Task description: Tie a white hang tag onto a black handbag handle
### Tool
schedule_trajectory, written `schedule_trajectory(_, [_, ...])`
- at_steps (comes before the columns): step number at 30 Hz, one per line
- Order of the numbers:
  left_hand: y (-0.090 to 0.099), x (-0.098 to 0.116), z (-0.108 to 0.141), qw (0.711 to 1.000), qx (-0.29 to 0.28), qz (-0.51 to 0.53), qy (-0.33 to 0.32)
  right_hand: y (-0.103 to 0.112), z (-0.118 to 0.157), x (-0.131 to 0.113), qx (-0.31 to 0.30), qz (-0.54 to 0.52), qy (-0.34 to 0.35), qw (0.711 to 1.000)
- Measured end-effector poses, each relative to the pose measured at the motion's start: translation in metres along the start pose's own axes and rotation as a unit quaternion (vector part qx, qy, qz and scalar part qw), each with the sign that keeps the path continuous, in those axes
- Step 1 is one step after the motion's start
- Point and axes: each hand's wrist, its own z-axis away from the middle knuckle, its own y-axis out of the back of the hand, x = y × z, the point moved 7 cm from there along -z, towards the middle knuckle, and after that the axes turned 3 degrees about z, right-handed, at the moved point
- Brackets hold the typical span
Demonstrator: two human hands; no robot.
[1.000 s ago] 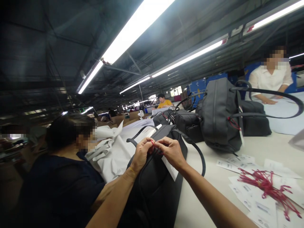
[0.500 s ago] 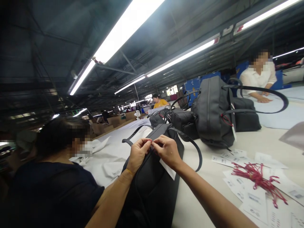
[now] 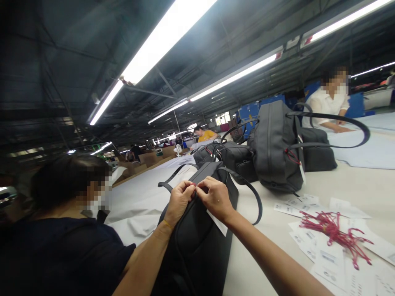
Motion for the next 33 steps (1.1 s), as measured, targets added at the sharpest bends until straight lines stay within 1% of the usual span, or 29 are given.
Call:
schedule_trajectory(3, [0.000,0.001,0.000,1.000,0.002,-0.012,-0.008,-0.001,0.003,0.000,0.005,-0.007,0.010,1.000])
schedule_trajectory(7, [0.002,0.001,0.000,0.999,0.009,-0.027,-0.016,-0.002,0.008,-0.003,0.020,-0.002,0.042,0.999])
schedule_trajectory(8, [0.002,0.000,0.000,1.000,0.002,-0.011,-0.012,-0.002,0.008,-0.004,0.025,0.002,0.049,0.998])
schedule_trajectory(10, [-0.001,-0.004,0.000,0.998,-0.027,0.051,0.004,-0.001,0.009,-0.006,0.037,0.006,0.058,0.998])
schedule_trajectory(13, [-0.005,-0.008,-0.001,0.986,-0.068,0.149,0.025,0.000,0.011,-0.007,0.051,0.003,0.061,0.997])
schedule_trajectory(15, [-0.004,-0.010,-0.001,0.983,-0.070,0.166,0.031,-0.001,0.012,-0.008,0.058,-0.003,0.060,0.996])
schedule_trajectory(17, [-0.002,-0.010,-0.001,0.988,-0.060,0.140,0.029,-0.002,0.014,-0.006,0.060,-0.018,0.059,0.996])
schedule_trajectory(19, [0.000,-0.009,-0.001,0.995,-0.039,0.093,0.022,-0.003,0.016,-0.003,0.056,-0.042,0.049,0.996])
schedule_trajectory(22, [0.003,-0.005,0.000,0.999,-0.007,0.031,-0.002,-0.003,0.015,0.008,0.054,-0.079,0.001,0.995])
schedule_trajectory(25, [0.002,0.000,0.001,1.000,-0.008,-0.004,-0.024,-0.004,0.011,0.019,0.038,-0.130,-0.060,0.989])
schedule_trajectory(29, [-0.001,-0.001,0.002,1.000,-0.024,0.000,-0.017,-0.005,0.008,0.029,0.002,-0.186,-0.124,0.975])
schedule_trajectory(31, [-0.002,-0.002,0.003,1.000,-0.029,0.010,-0.006,-0.004,0.007,0.029,0.000,-0.196,-0.124,0.973])
schedule_trajectory(33, [-0.003,-0.001,0.004,0.999,-0.032,0.017,0.004,0.002,0.008,0.025,0.018,-0.185,-0.091,0.978])
